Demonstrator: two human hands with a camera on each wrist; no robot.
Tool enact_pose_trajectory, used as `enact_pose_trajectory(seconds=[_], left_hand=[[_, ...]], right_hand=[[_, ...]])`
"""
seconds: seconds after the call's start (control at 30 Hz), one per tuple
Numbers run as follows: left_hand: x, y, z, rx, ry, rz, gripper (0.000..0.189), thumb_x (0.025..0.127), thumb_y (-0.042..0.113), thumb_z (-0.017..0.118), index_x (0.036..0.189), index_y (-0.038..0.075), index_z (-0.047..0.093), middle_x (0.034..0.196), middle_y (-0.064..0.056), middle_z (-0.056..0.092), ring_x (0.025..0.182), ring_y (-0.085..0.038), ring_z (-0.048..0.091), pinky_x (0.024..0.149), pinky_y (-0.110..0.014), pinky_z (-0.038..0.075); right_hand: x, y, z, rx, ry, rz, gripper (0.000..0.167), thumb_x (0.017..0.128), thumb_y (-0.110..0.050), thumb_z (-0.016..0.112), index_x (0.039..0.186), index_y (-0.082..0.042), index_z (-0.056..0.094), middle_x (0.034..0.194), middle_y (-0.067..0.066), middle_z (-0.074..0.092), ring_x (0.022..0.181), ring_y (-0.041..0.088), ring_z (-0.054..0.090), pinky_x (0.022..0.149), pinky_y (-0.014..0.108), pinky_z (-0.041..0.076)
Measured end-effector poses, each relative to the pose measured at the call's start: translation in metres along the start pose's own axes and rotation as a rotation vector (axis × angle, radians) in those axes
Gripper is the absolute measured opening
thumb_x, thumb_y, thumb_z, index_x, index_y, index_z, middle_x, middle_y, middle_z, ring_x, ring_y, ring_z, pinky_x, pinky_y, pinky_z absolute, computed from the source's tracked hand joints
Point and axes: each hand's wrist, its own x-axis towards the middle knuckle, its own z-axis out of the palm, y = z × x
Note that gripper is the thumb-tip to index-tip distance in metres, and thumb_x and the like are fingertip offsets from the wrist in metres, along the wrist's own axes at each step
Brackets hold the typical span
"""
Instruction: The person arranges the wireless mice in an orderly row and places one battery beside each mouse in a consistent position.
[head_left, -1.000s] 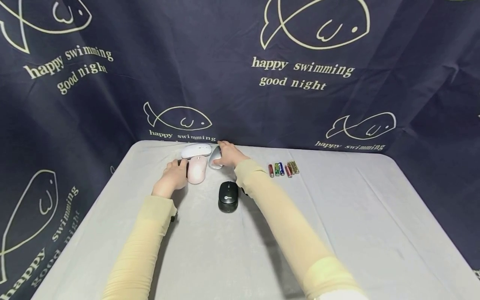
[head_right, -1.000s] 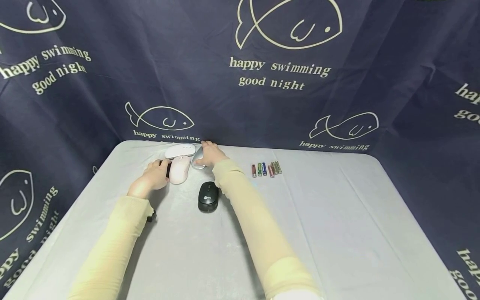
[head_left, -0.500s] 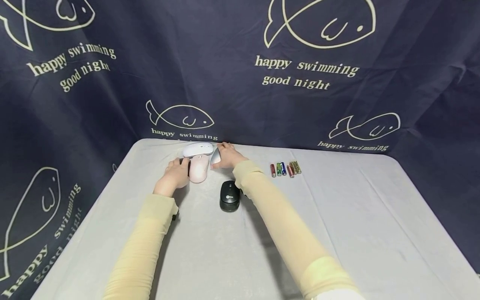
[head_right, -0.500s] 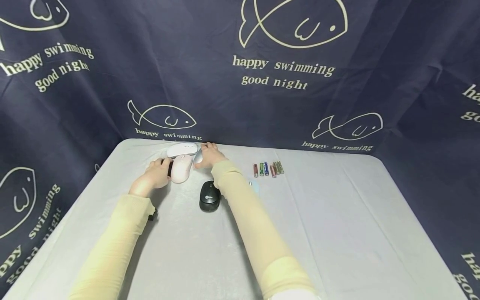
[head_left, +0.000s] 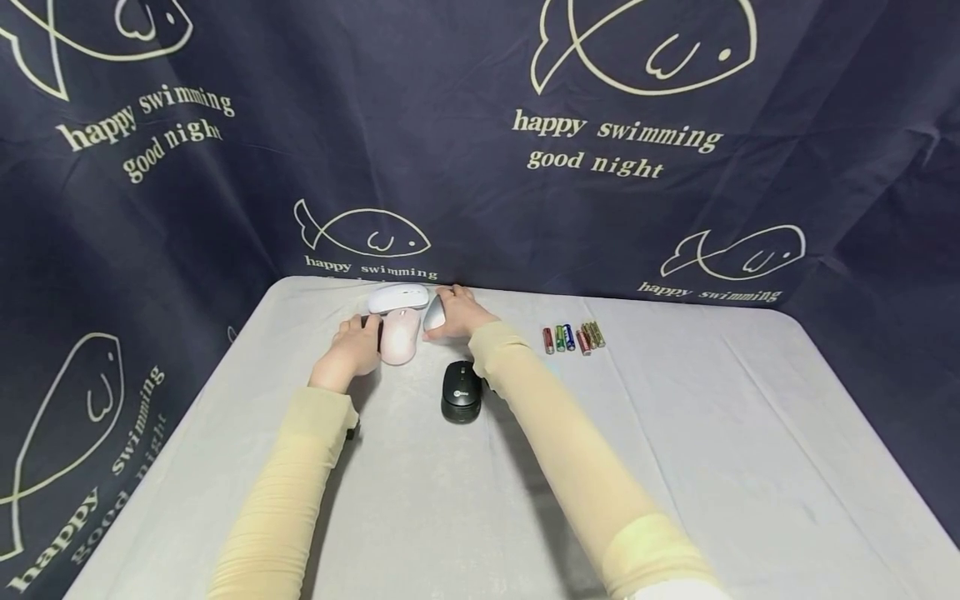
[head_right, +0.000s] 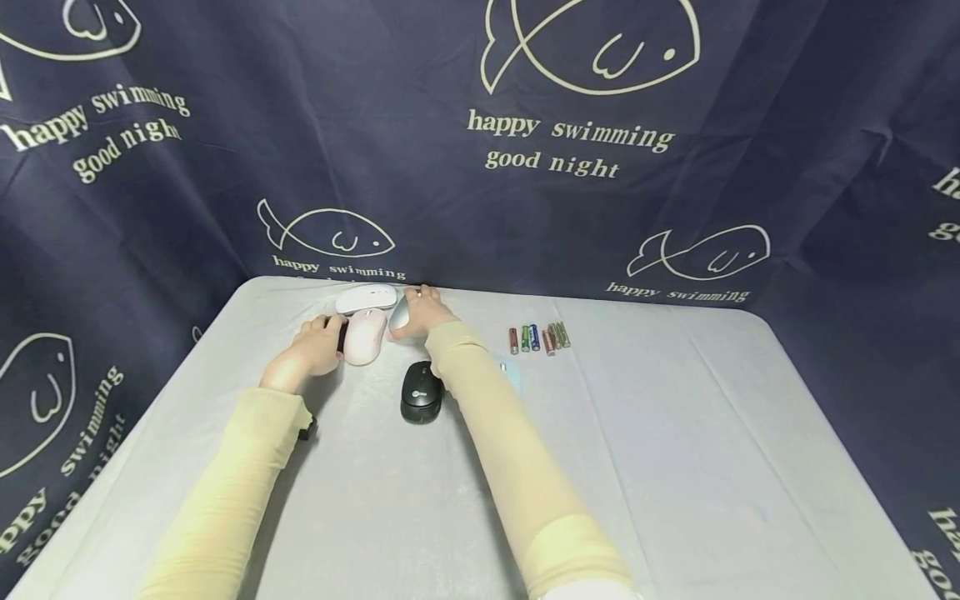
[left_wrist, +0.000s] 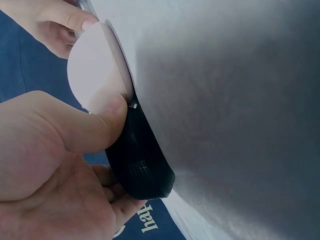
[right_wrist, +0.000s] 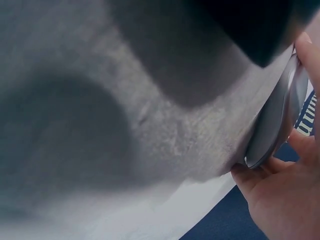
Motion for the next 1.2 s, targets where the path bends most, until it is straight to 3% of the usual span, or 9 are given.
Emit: enact_pose_trajectory(seconds=[0.13, 0.37, 1.2], left_hand=[[-0.001, 0.000, -0.001, 0.001, 0.002, 0.000, 0.066, 0.092, 0.013, 0.052, 0.147, -0.001, 0.019, 0.147, -0.038, 0.013, 0.136, -0.052, 0.013, 0.111, -0.058, 0.018], [0.000, -0.001, 0.000, -0.003, 0.010, 0.006, 0.065, 0.092, 0.013, 0.052, 0.147, -0.001, 0.019, 0.146, -0.038, 0.013, 0.136, -0.052, 0.014, 0.110, -0.059, 0.019], [-0.002, -0.001, -0.001, -0.007, 0.007, 0.008, 0.063, 0.092, 0.011, 0.050, 0.146, -0.001, 0.019, 0.146, -0.038, 0.014, 0.136, -0.051, 0.015, 0.111, -0.058, 0.018]], right_hand=[[-0.017, -0.011, -0.010, 0.000, 0.001, 0.018, 0.100, 0.068, -0.049, 0.078, 0.147, -0.011, 0.030, 0.146, 0.019, 0.030, 0.137, 0.032, 0.027, 0.111, 0.038, 0.030], [-0.029, -0.011, -0.016, -0.021, 0.030, -0.005, 0.098, 0.067, -0.050, 0.080, 0.145, -0.012, 0.033, 0.136, 0.017, 0.036, 0.123, 0.029, 0.037, 0.103, 0.037, 0.038], [-0.048, 0.011, -0.026, -0.027, 0.014, -0.024, 0.091, 0.067, -0.051, 0.079, 0.141, -0.015, 0.039, 0.135, 0.017, 0.038, 0.118, 0.029, 0.039, 0.098, 0.038, 0.041]])
